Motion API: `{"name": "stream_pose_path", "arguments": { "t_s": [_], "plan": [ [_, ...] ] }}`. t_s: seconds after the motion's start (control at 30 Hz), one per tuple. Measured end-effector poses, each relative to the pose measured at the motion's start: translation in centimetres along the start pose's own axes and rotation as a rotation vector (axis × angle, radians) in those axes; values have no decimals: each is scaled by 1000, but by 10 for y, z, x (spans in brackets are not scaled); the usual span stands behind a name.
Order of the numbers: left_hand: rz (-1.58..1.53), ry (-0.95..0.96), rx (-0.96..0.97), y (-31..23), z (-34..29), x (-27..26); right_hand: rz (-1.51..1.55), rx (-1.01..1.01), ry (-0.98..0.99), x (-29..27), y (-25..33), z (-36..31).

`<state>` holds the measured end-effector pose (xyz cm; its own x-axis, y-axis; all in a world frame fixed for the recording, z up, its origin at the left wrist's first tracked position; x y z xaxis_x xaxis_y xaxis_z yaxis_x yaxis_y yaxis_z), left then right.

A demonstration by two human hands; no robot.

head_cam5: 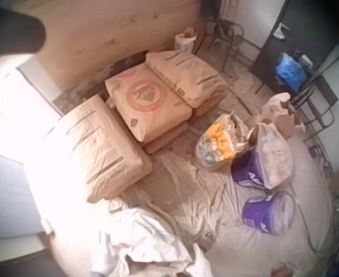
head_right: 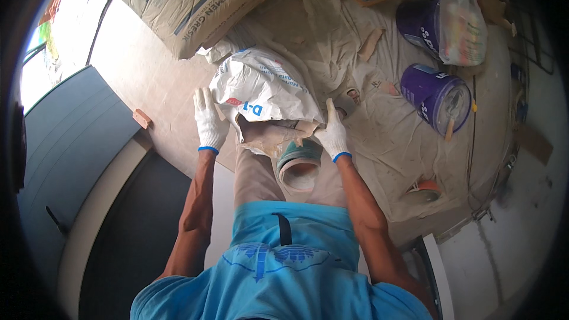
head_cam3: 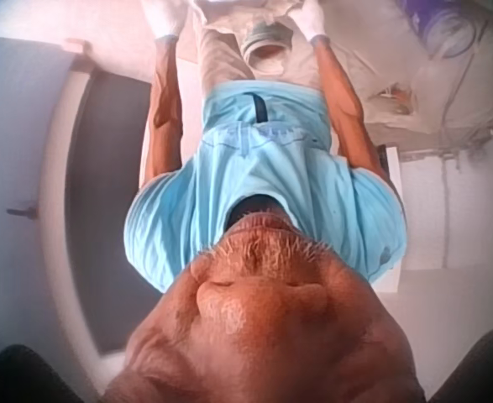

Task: The person lifts and stacks heavy cement bags in a construction area. They then walk around the room, pick up a yellow plastic jug, and place it on the floor. Finally, they pick up a white bag and a bucket.

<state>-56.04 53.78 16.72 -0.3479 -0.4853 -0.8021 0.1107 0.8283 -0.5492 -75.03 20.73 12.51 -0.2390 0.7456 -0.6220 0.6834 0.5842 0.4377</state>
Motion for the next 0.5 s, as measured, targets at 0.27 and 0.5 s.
{"name": "stream_pose_path", "arguments": {
  "t_s": [0.27, 0.5],
  "plan": [
    [23, 289, 203, -24, 33, -8, 43, -314, -203, 2, 40, 34],
    [-17, 286, 274, -25, 46, 17, 97, -354, -196, 4, 54, 30]
  ]
}}
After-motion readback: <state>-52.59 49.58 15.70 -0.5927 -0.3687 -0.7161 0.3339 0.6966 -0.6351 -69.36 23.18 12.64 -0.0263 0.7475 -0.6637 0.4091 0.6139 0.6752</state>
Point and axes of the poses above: each hand's wrist, its own z-axis towards the middle knuckle, its own x-axis out of the palm, y = z × x, the point moved 4 cm from there along z, towards the middle knuckle, and after that the axes turned 14 degrees about -z, right-handed, at the moved point
